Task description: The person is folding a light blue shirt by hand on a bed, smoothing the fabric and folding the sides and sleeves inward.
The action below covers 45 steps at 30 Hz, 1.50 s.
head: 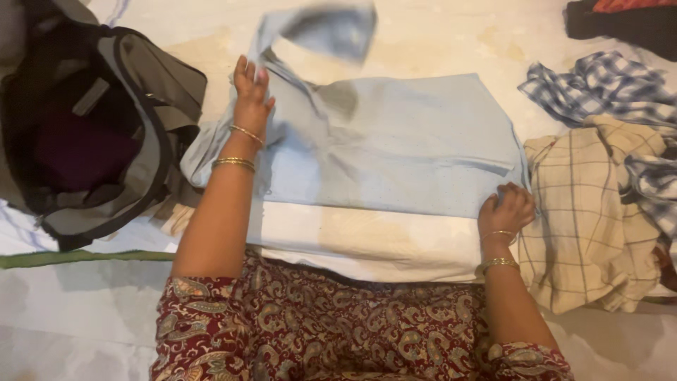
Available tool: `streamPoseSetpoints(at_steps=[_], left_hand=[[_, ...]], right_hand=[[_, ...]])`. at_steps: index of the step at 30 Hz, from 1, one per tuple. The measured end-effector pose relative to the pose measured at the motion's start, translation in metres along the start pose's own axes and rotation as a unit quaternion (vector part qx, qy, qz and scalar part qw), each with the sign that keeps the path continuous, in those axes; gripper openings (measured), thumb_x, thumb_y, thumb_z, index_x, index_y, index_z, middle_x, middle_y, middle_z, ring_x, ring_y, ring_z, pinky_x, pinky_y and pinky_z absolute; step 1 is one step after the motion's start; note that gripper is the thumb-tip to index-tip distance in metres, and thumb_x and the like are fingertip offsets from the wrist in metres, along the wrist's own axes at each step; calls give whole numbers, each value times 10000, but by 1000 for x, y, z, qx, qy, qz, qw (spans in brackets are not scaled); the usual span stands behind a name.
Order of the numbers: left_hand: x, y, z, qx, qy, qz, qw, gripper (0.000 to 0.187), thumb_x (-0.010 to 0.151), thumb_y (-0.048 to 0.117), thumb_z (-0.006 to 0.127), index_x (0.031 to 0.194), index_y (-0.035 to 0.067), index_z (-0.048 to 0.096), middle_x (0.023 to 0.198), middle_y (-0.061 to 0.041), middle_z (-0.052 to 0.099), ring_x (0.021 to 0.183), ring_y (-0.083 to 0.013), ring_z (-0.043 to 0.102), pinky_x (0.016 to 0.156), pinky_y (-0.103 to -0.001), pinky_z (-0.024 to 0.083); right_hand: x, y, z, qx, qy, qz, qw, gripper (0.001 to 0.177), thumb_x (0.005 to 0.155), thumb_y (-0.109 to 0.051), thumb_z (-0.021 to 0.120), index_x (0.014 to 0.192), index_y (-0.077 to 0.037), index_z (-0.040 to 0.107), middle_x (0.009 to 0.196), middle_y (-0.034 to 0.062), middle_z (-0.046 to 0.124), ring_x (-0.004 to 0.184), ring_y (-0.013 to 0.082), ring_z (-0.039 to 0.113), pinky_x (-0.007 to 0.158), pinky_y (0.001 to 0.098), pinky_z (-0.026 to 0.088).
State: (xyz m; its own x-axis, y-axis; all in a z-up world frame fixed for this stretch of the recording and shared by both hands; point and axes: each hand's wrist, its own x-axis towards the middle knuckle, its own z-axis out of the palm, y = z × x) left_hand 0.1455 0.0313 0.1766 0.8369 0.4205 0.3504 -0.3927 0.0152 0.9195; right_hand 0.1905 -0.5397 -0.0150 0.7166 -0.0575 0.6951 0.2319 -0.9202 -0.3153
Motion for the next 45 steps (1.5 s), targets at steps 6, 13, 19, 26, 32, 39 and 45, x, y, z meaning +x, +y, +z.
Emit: streamPoseSetpoints(at_steps=[6, 13, 19, 26, 32, 39, 45], left_hand=[[-84, -92, -46, 522, 180, 27, 833, 921, 898, 294, 791, 1613, 56, 262, 1674, -192, 339, 1560, -358, 341, 1238, -499, 279], [-194, -93, -129, 510, 365, -108, 771, 838, 929, 481, 818, 1547, 134, 370, 1474, -269, 490, 1361, -443, 463, 1116, -545, 310], [-182, -67, -144, 421, 262, -132, 858, 1031, 806, 500, 812, 1586, 82, 284, 1518, -251, 449, 1365, -420, 450, 1133, -456, 343], [-158, -98, -186, 190, 243, -58, 950, 867, 988, 471, 709, 1581, -5, 294, 1595, -209, 410, 1444, -309, 420, 1207, -391, 315], [-143, -108, -241, 233, 249, -82, 937, 887, 976, 695, 475, 1520, -2, 406, 1528, -180, 498, 1392, -277, 462, 1167, -379, 318], [-122, -80, -331, 51, 327, -163, 930, 967, 829, 844, 436, 1493, 140, 453, 1495, -64, 519, 1306, -238, 543, 979, -438, 496], [-108, -87, -367, -92, 418, -51, 902, 952, 889, 821, 337, 1505, 108, 473, 1569, -104, 439, 1394, -211, 453, 1060, -483, 516]], right_hand=[[4, -8, -5, 27, 17, 18, 999, 314, 952, -110, 688, 1255, -68, 616, 1421, 105, 568, 1414, 337, 408, 1162, 566, 280], [5, -22, -27, 39, 9, 121, 992, 340, 984, -26, 671, 1304, -71, 567, 1484, 122, 512, 1468, 371, 337, 1155, 596, 236], [-3, -29, -43, 65, 22, 181, 981, 554, 901, 6, 690, 1385, 34, 424, 1419, 272, 366, 1350, 463, 324, 1089, 603, 307], [-21, -21, -44, 184, 91, 323, 924, 407, 932, -8, 606, 1313, 28, 467, 1316, 190, 463, 1161, 307, 589, 1023, 407, 511], [-25, -19, -45, 90, 36, 302, 948, 296, 1018, -47, 649, 1261, 49, 509, 1206, 199, 552, 1102, 341, 565, 993, 496, 447], [-29, -8, -30, 172, 80, 289, 938, 397, 977, 14, 592, 1344, 70, 451, 1244, 191, 562, 1105, 272, 591, 992, 416, 496], [-23, -15, -24, 212, 115, 286, 927, 509, 944, 26, 588, 1417, 59, 405, 1285, 174, 581, 1132, 250, 617, 980, 364, 545]])
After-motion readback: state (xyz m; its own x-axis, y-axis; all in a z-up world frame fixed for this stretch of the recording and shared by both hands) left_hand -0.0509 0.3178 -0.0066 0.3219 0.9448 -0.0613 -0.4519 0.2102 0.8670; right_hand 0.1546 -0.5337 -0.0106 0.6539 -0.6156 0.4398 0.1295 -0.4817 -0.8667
